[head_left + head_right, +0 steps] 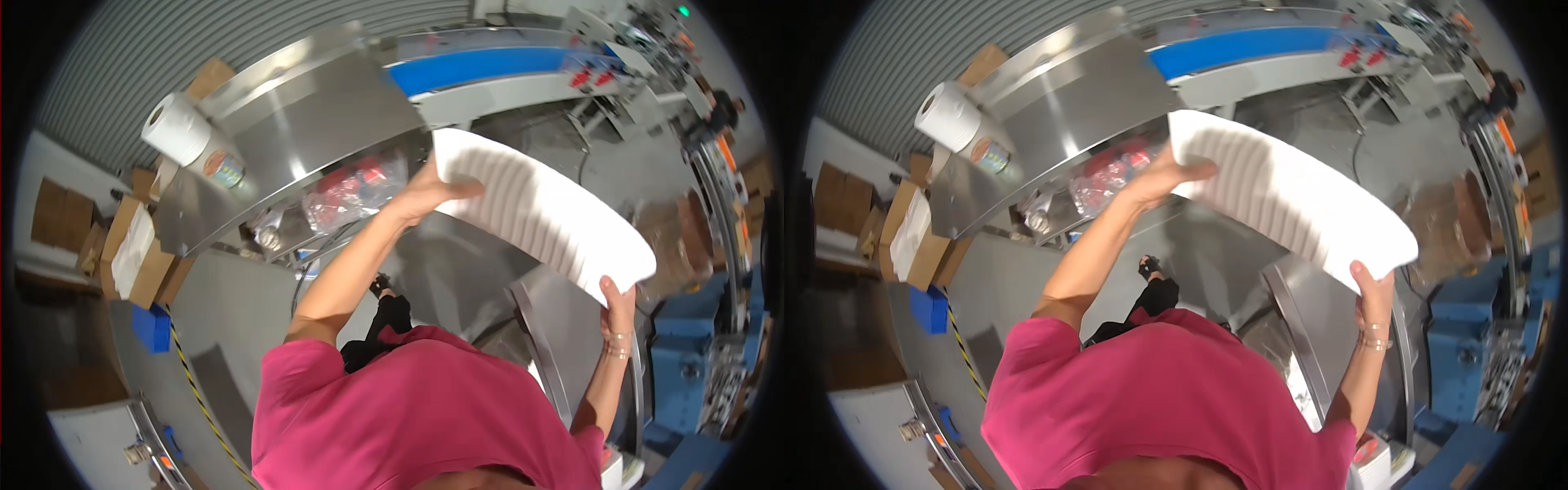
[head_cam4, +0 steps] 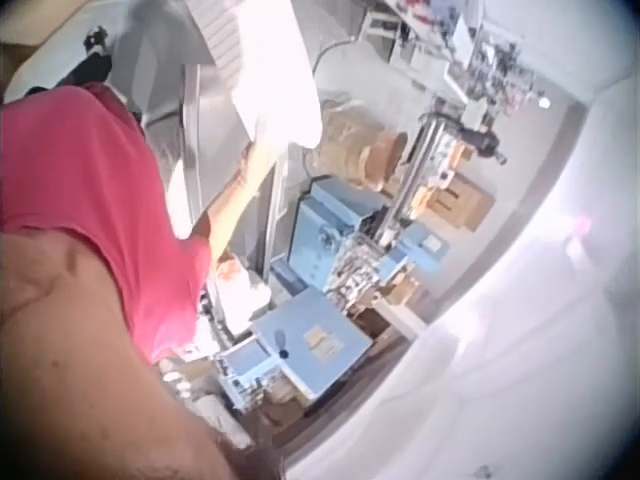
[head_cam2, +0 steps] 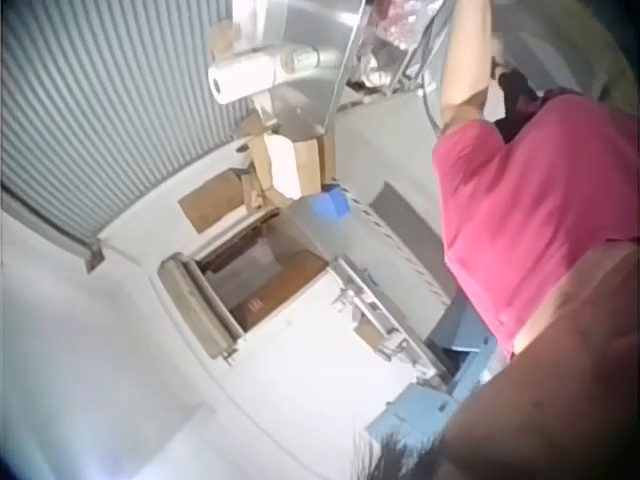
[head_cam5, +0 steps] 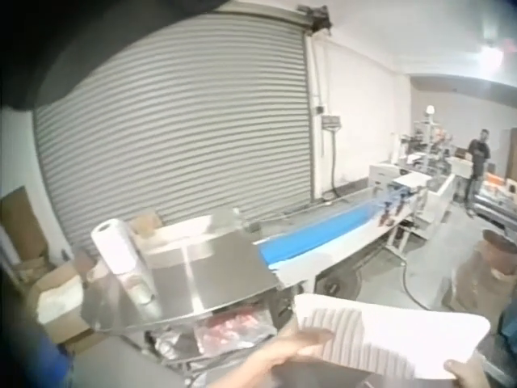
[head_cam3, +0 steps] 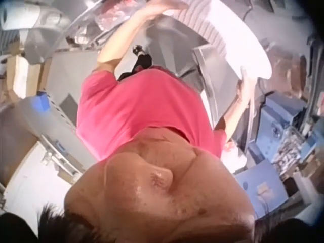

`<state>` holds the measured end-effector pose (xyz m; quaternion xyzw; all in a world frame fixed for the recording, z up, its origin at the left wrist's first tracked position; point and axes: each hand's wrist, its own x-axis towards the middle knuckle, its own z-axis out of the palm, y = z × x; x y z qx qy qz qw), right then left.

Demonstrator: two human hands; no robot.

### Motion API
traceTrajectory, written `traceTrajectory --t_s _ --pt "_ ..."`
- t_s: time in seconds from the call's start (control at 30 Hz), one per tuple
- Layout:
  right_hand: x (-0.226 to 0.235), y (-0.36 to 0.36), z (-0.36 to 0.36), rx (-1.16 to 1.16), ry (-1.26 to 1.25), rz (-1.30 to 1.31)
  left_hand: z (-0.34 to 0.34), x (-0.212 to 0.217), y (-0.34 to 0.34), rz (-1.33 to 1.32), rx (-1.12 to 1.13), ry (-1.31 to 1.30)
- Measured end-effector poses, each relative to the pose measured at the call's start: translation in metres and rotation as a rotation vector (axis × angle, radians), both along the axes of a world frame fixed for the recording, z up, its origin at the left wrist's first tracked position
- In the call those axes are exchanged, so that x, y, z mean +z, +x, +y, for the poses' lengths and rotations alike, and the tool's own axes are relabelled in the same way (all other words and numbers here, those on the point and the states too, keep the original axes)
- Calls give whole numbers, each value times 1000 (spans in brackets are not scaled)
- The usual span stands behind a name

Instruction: Placing paper napkins onto a conveyor belt for packaging.

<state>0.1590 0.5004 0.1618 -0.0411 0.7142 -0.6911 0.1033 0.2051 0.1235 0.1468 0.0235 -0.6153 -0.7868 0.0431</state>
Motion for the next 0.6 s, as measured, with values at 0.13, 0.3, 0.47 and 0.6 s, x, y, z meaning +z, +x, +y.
traceTrajectory --t_s 0.13,0.3,0.47,0.6 --pt "3 -55 -158 330 -23 -101 -121 -15 50 -84 310 65" --pt "-20 -104 -359 702 21 -144 -255 -47 103 -277 627 59" --pt "-48 -147 -507 973 309 -139 -345 -69 134 -445 760 160" --pt "-68 -166 -559 1020 433 -169 -372 -61 127 -621 756 -163"
